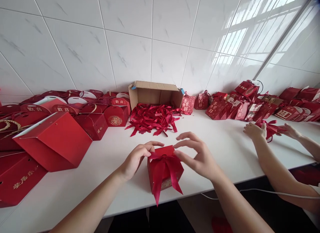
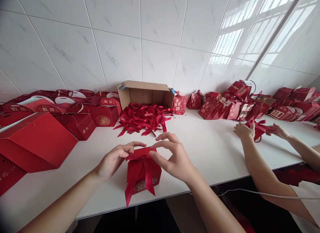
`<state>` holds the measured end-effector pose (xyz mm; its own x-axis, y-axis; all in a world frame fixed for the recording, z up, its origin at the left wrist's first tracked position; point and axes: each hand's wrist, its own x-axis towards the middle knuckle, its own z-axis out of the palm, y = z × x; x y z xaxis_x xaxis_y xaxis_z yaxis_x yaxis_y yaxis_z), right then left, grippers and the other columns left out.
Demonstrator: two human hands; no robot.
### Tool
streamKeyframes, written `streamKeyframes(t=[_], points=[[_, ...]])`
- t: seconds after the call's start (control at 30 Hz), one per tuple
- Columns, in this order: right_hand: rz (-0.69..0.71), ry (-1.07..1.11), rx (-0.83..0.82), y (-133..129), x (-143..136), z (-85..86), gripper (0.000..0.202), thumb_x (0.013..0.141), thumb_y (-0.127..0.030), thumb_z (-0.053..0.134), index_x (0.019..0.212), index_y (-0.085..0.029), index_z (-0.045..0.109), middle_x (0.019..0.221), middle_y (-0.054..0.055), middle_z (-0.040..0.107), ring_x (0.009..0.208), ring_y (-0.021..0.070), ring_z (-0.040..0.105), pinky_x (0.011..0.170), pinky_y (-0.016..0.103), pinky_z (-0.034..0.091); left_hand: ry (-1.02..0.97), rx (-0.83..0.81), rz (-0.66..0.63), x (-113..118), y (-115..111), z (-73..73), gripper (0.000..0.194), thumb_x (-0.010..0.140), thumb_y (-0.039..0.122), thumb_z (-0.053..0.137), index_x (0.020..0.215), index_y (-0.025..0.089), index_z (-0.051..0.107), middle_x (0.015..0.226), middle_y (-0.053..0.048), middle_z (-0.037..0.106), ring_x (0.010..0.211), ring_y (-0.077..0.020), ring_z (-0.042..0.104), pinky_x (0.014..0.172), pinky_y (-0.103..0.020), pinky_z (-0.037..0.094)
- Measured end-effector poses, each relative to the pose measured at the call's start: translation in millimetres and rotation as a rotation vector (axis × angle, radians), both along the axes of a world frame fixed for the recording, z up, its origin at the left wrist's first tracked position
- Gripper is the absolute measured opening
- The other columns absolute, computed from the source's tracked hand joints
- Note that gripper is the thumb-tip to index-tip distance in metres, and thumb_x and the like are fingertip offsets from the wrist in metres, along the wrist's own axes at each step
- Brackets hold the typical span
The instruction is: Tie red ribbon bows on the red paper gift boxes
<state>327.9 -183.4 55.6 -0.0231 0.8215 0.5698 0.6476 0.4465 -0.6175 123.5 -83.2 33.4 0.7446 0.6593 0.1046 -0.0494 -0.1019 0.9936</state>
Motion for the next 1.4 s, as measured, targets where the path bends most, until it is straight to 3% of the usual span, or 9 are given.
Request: streamKeyframes(t=[0.13, 0.43, 0.73, 0.83, 0.9, 0.97, 1.13, 1.23, 1.4], points=[[0.034, -0.261, -0.036, 15, -17, 5.9, 0.013, 0.079, -0.024, 0.070, 0.087, -0.031, 0.077, 0.128, 0.007, 0.053, 0.120, 0.0297, 0.045, 0.090, 0.049, 0.050, 0.020, -0.048, 0.020, 1, -1, 0.1, 0.021, 0.074, 0.023, 0.042, 0.053, 0.019, 0.047, 0.114, -0.006, 0.066, 0.102, -0.0274, 0.059, 0.085, -0.037, 0.046], [0.064, -0.416, -0.040, 20, -22, 4.2, 0.014, 0.075, -0.018, 0.070, 0.061, -0.021, 0.071, 0.131, 0.007, 0.050, 0.121, 0.0324, 0.041, 0.094, 0.054, 0.047, 0.128, 0.068, 0.135, 1, -3, -1.2, 0.032, 0.079, 0.035, 0.050, 0.053, 0.018, 0.047, 0.120, -0.007, 0.058, 0.096, -0.0240, 0.057, 0.080, -0.032, 0.045], [0.025, -0.343, -0.023, 15, -25, -2.5, 0.005, 0.078, -0.023, 0.069, 0.074, -0.023, 0.071, 0.128, 0.009, 0.055, 0.120, 0.0322, 0.044, 0.093, 0.055, 0.046, 0.209, 0.422, 0.242, -6, -6, -6.7, 0.029, 0.083, 0.028, 0.050, 0.055, 0.021, 0.054, 0.118, -0.005, 0.062, 0.125, -0.0297, 0.041, 0.106, -0.043, 0.030], [0.008, -0.091, -0.020, 1, -22, -16.4, 0.032, 0.085, -0.038, 0.063, 0.113, -0.025, 0.063, 0.129, 0.011, 0.056, 0.121, 0.0280, 0.048, 0.098, 0.051, 0.046, 0.124, 0.326, 0.298, -12, -24, -9.3, 0.017, 0.086, 0.032, 0.050, 0.085, 0.024, 0.065, 0.128, -0.005, 0.059, 0.130, -0.0281, 0.041, 0.109, -0.043, 0.030], [0.007, 0.078, -0.050, -10, -22, -30.5, 0.039, 0.093, -0.041, 0.048, 0.129, -0.024, 0.053, 0.133, 0.012, 0.054, 0.124, 0.0257, 0.048, 0.101, 0.048, 0.044, 0.049, 0.237, 0.341, -16, -38, -14.9, 0.034, 0.086, 0.035, 0.052, 0.119, 0.026, 0.058, 0.138, -0.005, 0.052, 0.134, -0.0266, 0.038, 0.112, -0.042, 0.029], [-0.012, 0.204, -0.088, -22, -24, -45.7, 0.037, 0.098, -0.038, 0.037, 0.128, -0.025, 0.054, 0.137, 0.012, 0.050, 0.129, 0.0254, 0.045, 0.104, 0.048, 0.042, -0.022, 0.181, 0.361, -17, -51, -23.4, 0.047, 0.086, 0.036, 0.054, 0.132, 0.027, 0.048, 0.145, -0.006, 0.046, 0.137, -0.0265, 0.035, 0.113, -0.041, 0.028], [-0.148, 0.359, -0.081, -42, -40, -74.9, 0.029, 0.094, -0.032, 0.048, 0.119, -0.026, 0.062, 0.145, 0.012, 0.040, 0.133, 0.0300, 0.041, 0.102, 0.049, 0.044, -0.068, 0.281, 0.522, -15, -68, -48.4, 0.014, 0.088, 0.031, 0.052, 0.094, 0.024, 0.063, 0.146, -0.004, 0.043, 0.140, -0.0281, 0.028, 0.114, -0.045, 0.025], [-0.210, 0.319, 0.019, -47, -49, -84.5, 0.029, 0.092, -0.023, 0.052, 0.119, -0.025, 0.062, 0.139, 0.013, 0.048, 0.131, 0.0300, 0.043, 0.101, 0.051, 0.045, -0.016, 0.447, 0.631, -14, -75, -58.9, 0.015, 0.090, 0.027, 0.050, 0.098, 0.026, 0.062, 0.144, -0.004, 0.043, 0.141, -0.0268, 0.024, 0.113, -0.046, 0.027], [-0.325, 0.145, 0.251, -46, -56, -86.5, 0.031, 0.086, -0.011, 0.056, 0.111, -0.026, 0.067, 0.118, 0.011, 0.062, 0.117, 0.0283, 0.054, 0.092, 0.051, 0.051, 0.067, 0.746, 0.827, -10, -85, -61.8, 0.017, 0.085, 0.020, 0.057, 0.096, 0.029, 0.067, 0.128, -0.006, 0.049, 0.125, -0.0278, 0.042, 0.100, -0.043, 0.038]])
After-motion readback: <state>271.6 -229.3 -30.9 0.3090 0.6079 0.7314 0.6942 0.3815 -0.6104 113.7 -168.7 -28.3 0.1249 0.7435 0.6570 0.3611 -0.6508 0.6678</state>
